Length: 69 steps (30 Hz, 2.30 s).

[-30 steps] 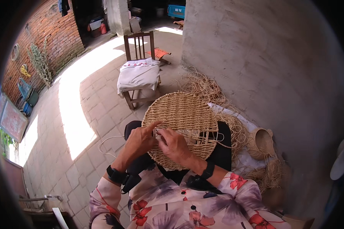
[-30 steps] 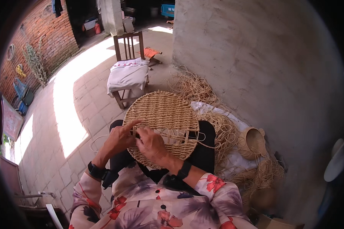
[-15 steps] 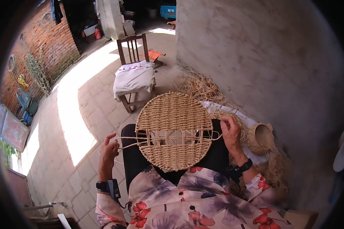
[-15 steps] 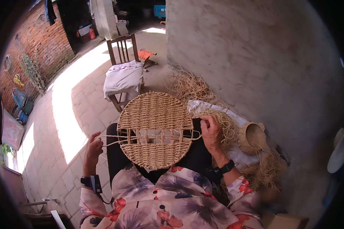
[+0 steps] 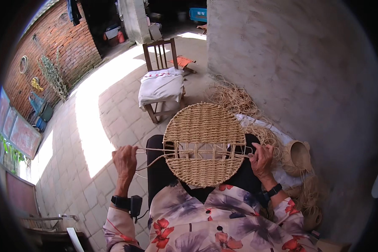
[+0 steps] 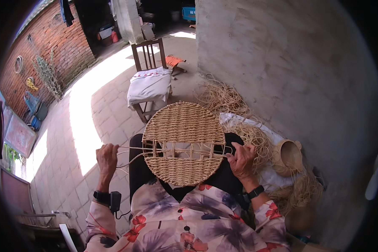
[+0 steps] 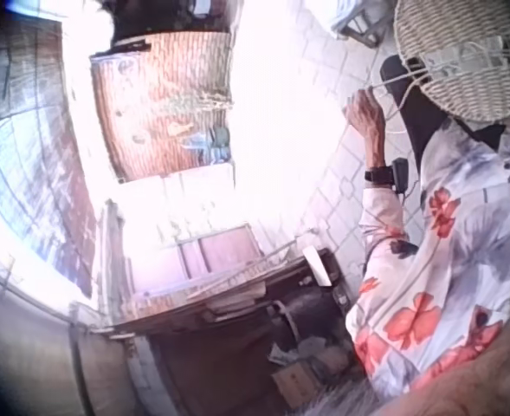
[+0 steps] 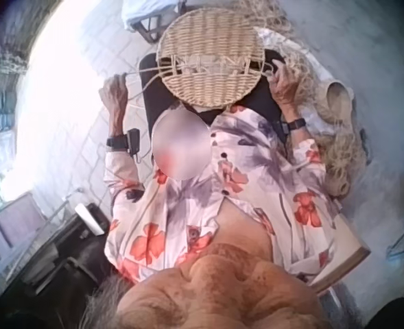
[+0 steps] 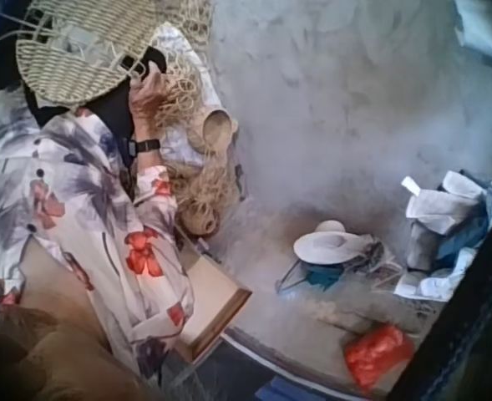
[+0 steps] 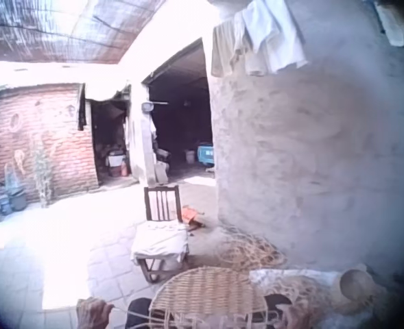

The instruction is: Weave a circular straw basket base using fiber strands.

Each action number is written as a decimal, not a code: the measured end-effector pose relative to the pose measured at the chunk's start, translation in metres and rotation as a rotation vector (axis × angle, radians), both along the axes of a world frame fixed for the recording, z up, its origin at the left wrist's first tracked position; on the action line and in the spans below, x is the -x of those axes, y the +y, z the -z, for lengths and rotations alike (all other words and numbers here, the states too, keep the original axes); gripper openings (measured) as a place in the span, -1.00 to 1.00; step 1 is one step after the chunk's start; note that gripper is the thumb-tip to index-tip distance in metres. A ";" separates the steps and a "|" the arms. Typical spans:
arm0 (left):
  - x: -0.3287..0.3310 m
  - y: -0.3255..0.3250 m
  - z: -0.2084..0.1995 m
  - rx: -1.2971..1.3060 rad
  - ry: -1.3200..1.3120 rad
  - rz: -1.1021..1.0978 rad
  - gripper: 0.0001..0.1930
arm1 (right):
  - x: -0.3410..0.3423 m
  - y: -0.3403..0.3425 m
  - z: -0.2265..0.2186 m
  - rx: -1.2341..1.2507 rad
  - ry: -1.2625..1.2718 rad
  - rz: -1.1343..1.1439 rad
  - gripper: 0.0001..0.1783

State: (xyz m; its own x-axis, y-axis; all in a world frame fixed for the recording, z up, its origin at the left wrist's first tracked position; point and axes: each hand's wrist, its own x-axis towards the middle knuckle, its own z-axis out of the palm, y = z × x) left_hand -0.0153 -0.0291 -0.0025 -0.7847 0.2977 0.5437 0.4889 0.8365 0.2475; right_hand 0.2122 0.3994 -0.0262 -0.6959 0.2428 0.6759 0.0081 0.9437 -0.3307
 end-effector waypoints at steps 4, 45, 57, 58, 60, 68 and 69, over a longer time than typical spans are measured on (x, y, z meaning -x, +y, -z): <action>-0.004 -0.033 -0.013 0.115 -0.274 -0.213 -0.80 | 0.002 -0.002 0.000 -0.051 0.004 -0.062 -0.50; 0.062 -0.233 -0.049 0.241 0.008 -0.436 -0.84 | -0.003 -0.004 -0.001 -0.025 -0.051 -0.052 -0.59; -0.021 0.051 -0.040 -0.124 -0.486 0.543 -0.83 | -0.019 0.009 -0.004 -0.295 -0.061 -0.177 -0.65; -0.019 0.052 -0.040 -0.131 -0.490 0.544 -0.83 | -0.024 0.025 -0.006 -0.343 -0.096 -0.124 -0.71; -0.018 0.052 -0.043 -0.072 -0.399 0.527 -0.86 | -0.038 0.071 -0.015 -0.370 -0.067 0.080 -0.81; -0.007 0.010 -0.028 -0.103 -0.163 0.320 -0.87 | -0.143 0.237 -0.052 -0.236 -0.166 0.999 -0.34; 0.003 -0.011 -0.027 -0.073 -0.071 0.250 -0.85 | -0.154 0.239 -0.042 -0.268 -0.325 0.984 -0.17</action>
State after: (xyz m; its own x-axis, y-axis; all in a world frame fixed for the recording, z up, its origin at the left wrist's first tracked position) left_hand -0.0186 -0.0400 0.0248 -0.7287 0.4490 0.5171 0.6571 0.6711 0.3433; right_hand 0.3660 0.6389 0.0154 -0.4310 0.6667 0.6081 0.8559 0.5155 0.0415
